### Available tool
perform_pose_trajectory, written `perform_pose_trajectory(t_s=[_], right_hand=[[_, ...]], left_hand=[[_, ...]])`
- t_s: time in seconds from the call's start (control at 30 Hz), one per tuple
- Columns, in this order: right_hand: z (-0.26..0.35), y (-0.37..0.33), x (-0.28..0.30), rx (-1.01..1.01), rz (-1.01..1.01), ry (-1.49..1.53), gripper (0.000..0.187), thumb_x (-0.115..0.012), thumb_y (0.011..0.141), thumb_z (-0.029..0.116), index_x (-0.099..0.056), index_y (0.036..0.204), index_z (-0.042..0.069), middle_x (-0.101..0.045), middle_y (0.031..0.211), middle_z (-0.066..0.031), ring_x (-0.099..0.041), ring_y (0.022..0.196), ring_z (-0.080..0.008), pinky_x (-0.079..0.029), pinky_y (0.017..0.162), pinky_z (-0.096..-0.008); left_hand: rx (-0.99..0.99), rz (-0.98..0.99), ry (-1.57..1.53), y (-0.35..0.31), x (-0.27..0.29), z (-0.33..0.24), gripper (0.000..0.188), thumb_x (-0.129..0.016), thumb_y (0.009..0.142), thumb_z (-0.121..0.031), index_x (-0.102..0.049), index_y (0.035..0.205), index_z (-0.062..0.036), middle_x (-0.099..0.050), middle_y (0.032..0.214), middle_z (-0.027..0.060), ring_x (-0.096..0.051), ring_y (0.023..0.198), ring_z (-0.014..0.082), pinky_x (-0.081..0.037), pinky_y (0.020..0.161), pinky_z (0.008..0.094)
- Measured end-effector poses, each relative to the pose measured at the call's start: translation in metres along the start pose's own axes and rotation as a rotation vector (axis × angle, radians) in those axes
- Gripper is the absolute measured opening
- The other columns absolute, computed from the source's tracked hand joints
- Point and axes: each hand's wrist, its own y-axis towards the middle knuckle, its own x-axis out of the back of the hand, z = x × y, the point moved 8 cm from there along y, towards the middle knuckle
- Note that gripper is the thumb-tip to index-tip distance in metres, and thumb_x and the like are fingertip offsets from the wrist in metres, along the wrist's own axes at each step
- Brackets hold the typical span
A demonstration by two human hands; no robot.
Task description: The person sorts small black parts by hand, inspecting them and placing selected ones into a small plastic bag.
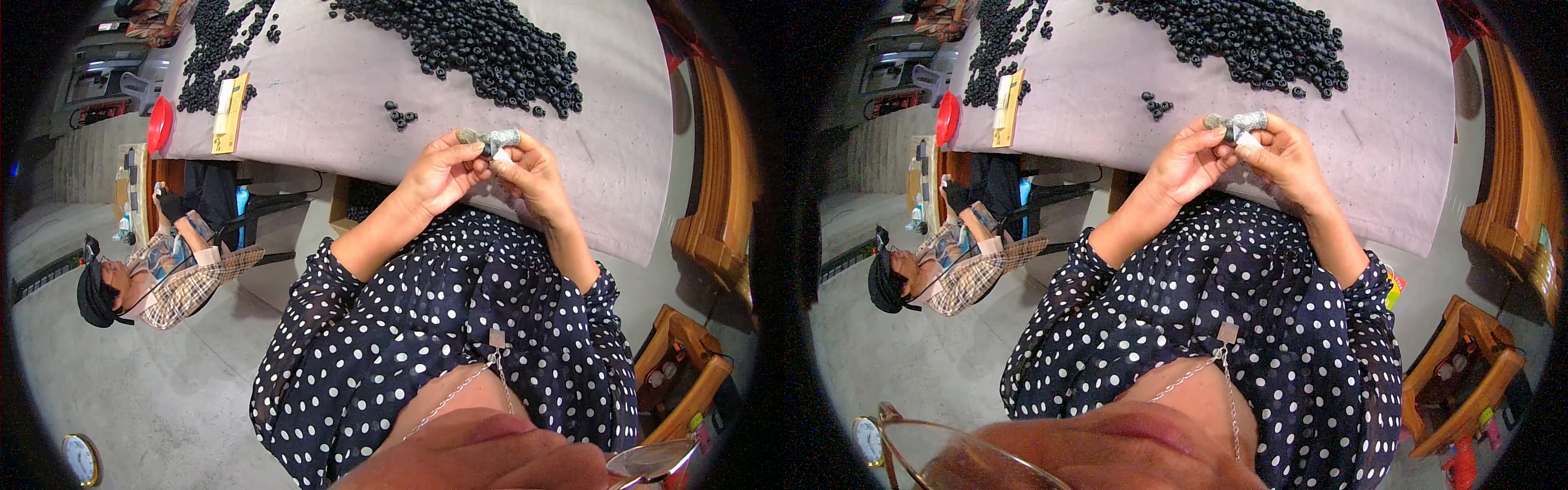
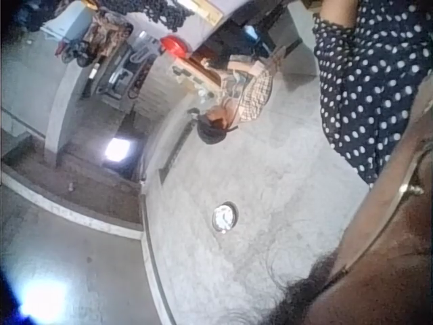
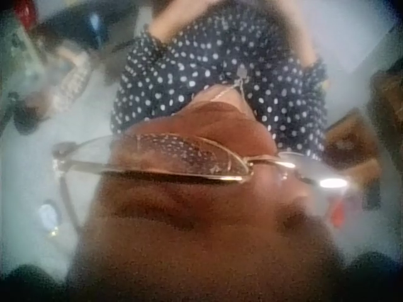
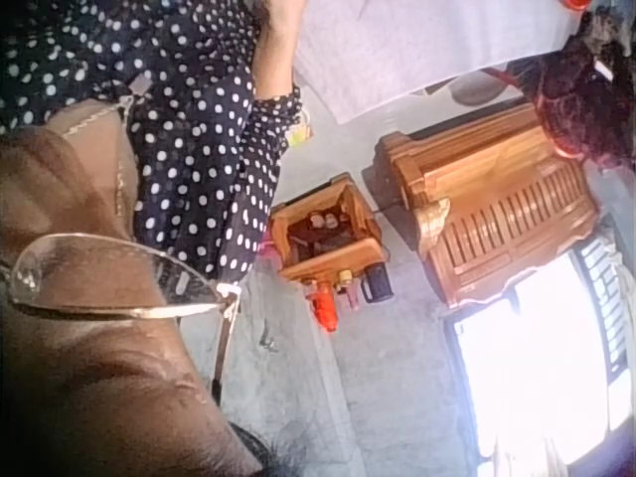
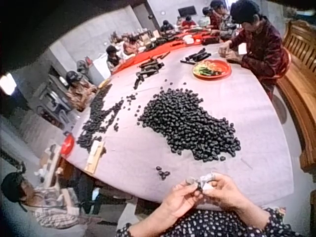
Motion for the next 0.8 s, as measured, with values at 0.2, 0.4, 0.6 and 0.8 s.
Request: perform_pose_trajectory(t_s=[0.2,0.4,0.6,0.8], right_hand=[[0.003,-0.001,-0.005,0.07,0.027,0.019,0.034,-0.064,0.08,0.008,-0.051,0.111,0.001,-0.063,0.094,-0.0062,-0.058,0.079,-0.0082,-0.045,0.07,-0.0201],[0.009,-0.001,-0.011,0.086,0.031,-0.016,0.035,-0.065,0.08,0.007,-0.05,0.111,0.001,-0.063,0.094,-0.0064,-0.059,0.086,-0.0106,-0.046,0.076,-0.0219],[0.008,0.0,-0.012,0.112,-0.011,-0.059,0.035,-0.066,0.079,0.012,-0.05,0.109,0.005,-0.054,0.076,0.0048,-0.045,0.057,0.0005,-0.031,0.045,-0.0123],[0.006,-0.002,-0.01,0.083,0.023,-0.032,0.034,-0.064,0.08,0.007,-0.051,0.111,0.001,-0.063,0.093,-0.0062,-0.059,0.084,-0.0103,-0.046,0.073,-0.0207]], left_hand=[[-0.001,0.051,-0.016,0.005,-0.001,0.0,0.005,-0.058,0.084,-0.007,-0.057,0.088,-0.0066,-0.059,0.078,0.0028,-0.058,0.07,0.0119,-0.051,0.068,0.0269],[-0.055,-0.019,0.042,0.002,0.004,-0.004,0.004,-0.059,0.083,-0.006,-0.057,0.086,-0.0075,-0.06,0.078,0.0035,-0.058,0.068,0.0125,-0.051,0.067,0.0271],[-0.062,-0.017,0.031,0.001,0.004,-0.004,0.005,-0.059,0.082,-0.005,-0.057,0.085,-0.0073,-0.06,0.079,0.0038,-0.058,0.068,0.0126,-0.051,0.066,0.0271],[-0.061,0.007,0.012,0.001,0.003,-0.003,0.003,-0.059,0.083,-0.005,-0.057,0.085,-0.007,-0.06,0.078,0.0035,-0.058,0.068,0.0125,-0.051,0.066,0.0271]])
